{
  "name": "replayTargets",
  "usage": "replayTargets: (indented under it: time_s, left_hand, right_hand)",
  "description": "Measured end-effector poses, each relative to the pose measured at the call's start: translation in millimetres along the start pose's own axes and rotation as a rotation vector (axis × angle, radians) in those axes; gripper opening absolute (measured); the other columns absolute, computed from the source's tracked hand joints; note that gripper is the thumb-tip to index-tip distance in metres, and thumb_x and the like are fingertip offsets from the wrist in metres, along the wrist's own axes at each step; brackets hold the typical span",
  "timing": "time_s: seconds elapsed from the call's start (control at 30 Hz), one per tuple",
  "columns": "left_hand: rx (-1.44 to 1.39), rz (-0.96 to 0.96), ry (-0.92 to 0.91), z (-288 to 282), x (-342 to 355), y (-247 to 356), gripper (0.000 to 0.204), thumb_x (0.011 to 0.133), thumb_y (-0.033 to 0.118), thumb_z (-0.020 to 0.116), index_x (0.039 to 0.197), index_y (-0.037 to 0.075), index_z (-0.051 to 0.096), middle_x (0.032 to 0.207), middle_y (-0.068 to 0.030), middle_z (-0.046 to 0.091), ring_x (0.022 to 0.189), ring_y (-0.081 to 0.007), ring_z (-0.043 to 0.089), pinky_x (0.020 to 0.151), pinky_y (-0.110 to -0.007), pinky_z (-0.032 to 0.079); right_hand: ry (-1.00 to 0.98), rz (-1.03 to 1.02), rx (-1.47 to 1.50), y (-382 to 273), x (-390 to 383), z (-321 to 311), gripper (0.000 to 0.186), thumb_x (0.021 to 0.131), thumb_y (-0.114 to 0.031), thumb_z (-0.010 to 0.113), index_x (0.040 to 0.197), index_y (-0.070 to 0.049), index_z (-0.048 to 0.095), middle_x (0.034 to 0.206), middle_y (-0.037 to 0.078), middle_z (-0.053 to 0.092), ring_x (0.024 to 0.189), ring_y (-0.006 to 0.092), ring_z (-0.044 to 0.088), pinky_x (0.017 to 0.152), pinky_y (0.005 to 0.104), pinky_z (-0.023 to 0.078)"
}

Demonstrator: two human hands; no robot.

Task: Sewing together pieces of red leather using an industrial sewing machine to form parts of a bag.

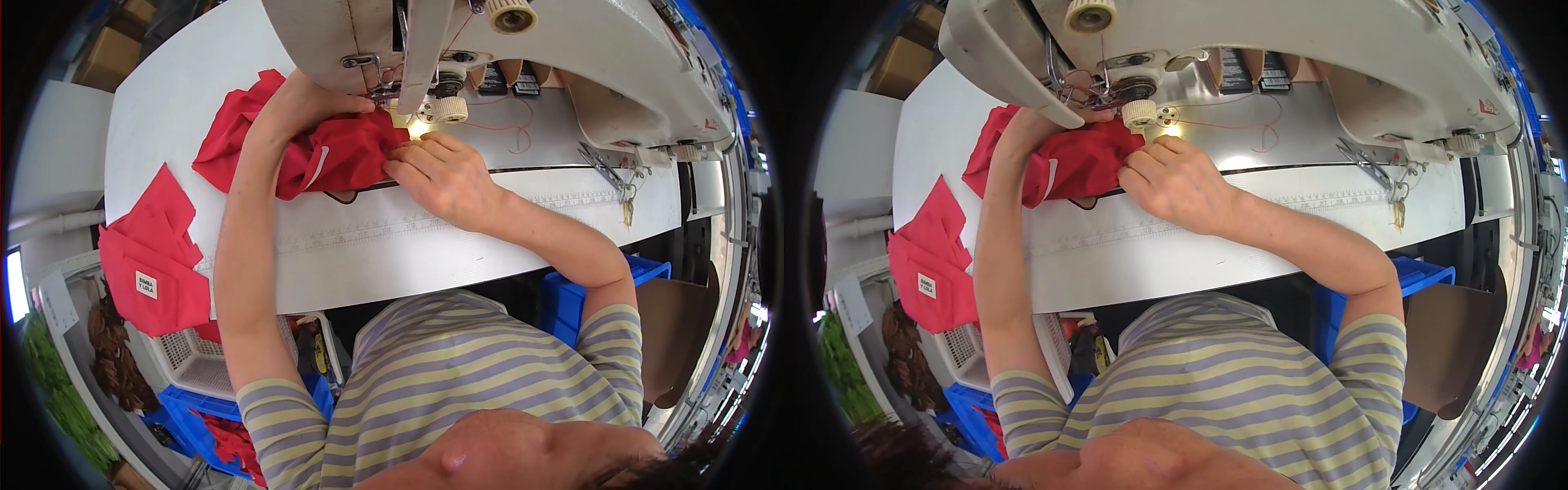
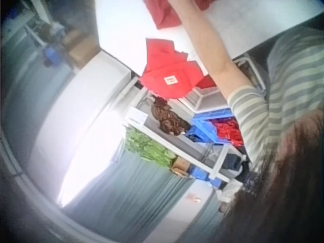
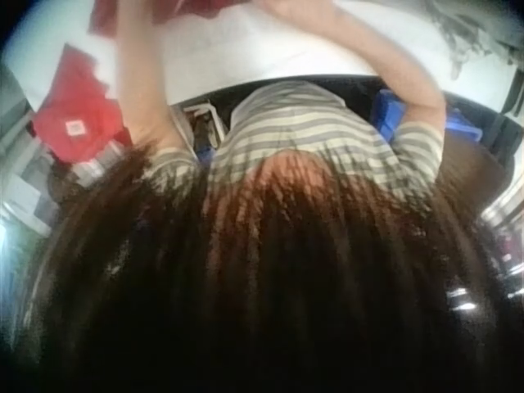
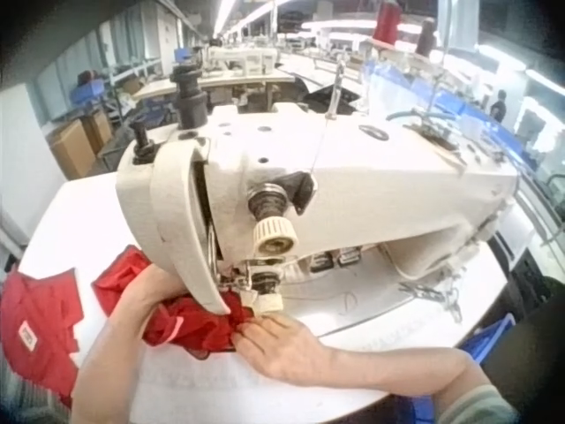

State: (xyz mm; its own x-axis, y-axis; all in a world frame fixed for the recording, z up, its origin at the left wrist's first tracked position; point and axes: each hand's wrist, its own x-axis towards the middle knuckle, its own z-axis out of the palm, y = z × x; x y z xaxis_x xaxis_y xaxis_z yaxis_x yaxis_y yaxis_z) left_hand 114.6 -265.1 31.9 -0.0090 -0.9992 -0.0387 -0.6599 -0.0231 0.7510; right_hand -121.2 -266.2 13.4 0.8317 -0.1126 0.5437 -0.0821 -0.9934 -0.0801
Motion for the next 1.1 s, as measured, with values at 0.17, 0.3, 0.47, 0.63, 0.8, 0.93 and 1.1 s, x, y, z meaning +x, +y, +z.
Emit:
replayTargets:
  time_s: [0.17, 0.3, 0.47, 0.63, 0.8, 0.93, 1.1]
  left_hand:
    - [0.112, 0.066, -0.005, 3.0, 3.2, -8.2, 0.042, 0.069, 0.017, 0.079, 0.104, 0.001, 0.065, 0.088, -0.0111, 0.069, 0.082, -0.0208, 0.063, 0.076, -0.033, 0.049]
    - [0.184, 0.106, -0.013, 5.7, 7.4, -19.1, 0.039, 0.07, 0.017, 0.078, 0.104, 0.002, 0.065, 0.088, -0.0107, 0.069, 0.082, -0.02, 0.063, 0.075, -0.033, 0.049]
    - [0.089, 0.107, -0.032, 4.6, 11.3, -27.2, 0.038, 0.071, 0.016, 0.077, 0.104, 0.001, 0.065, 0.09, -0.0098, 0.069, 0.082, -0.0189, 0.063, 0.074, -0.033, 0.049]
    - [-0.013, 0.121, -0.054, 3.7, 7.3, -18.0, 0.038, 0.073, 0.015, 0.077, 0.104, 0.0, 0.064, 0.091, -0.01, 0.069, 0.084, -0.0177, 0.062, 0.075, -0.033, 0.049]
    - [0.105, -0.302, 0.051, -49.3, -45.1, 67.4, 0.028, 0.078, 0.012, 0.068, 0.102, -0.002, 0.063, 0.091, -0.0139, 0.068, 0.072, -0.0175, 0.066, 0.065, -0.031, 0.052]
    - [0.385, 0.35, -0.018, -22.2, -83.6, 94.5, 0.024, 0.077, 0.008, 0.064, 0.098, -0.003, 0.063, 0.097, -0.0136, 0.066, 0.073, -0.0235, 0.065, 0.073, -0.033, 0.053]
    - [0.696, 0.453, 0.291, 47.8, -90.6, 35.3, 0.021, 0.075, 0.005, 0.066, 0.097, 0.006, 0.069, 0.109, -0.0057, 0.066, 0.097, -0.0225, 0.061, 0.094, -0.039, 0.044]
  right_hand:
    - [0.002, 0.021, -0.002, 0.7, -1.7, 1.9, 0.021, 0.068, -0.008, 0.063, 0.088, -0.002, 0.062, 0.088, 0.008, 0.064, 0.077, 0.0198, 0.062, 0.07, 0.0312, 0.05]
    - [-0.001, 0.037, 0.008, 1.1, -0.3, 1.6, 0.021, 0.068, -0.008, 0.064, 0.087, -0.002, 0.062, 0.088, 0.007, 0.064, 0.076, 0.019, 0.062, 0.068, 0.0306, 0.049]
    - [0.113, 0.014, -0.011, 3.2, 0.1, 10.2, 0.013, 0.063, -0.01, 0.061, 0.074, -0.005, 0.055, 0.076, 0.005, 0.055, 0.071, 0.0196, 0.057, 0.065, 0.0305, 0.047]
    - [0.129, 0.004, -0.01, 2.8, 1.0, 11.4, 0.013, 0.063, -0.01, 0.061, 0.073, -0.006, 0.054, 0.074, 0.005, 0.053, 0.071, 0.0194, 0.056, 0.064, 0.03, 0.046]
    - [0.103, -0.004, -0.024, 7.9, -0.3, 13.3, 0.013, 0.061, -0.01, 0.061, 0.071, -0.008, 0.052, 0.073, 0.004, 0.05, 0.07, 0.0185, 0.054, 0.06, 0.0297, 0.044]
    - [0.091, 0.009, -0.004, 8.1, -2.4, 8.7, 0.012, 0.062, -0.009, 0.062, 0.071, -0.007, 0.053, 0.073, 0.004, 0.05, 0.071, 0.0182, 0.054, 0.06, 0.0297, 0.044]
    - [0.072, 0.003, 0.069, 5.4, -7.1, 5.0, 0.02, 0.07, -0.009, 0.063, 0.087, -0.001, 0.066, 0.091, 0.007, 0.063, 0.088, 0.0212, 0.06, 0.075, 0.0313, 0.049]
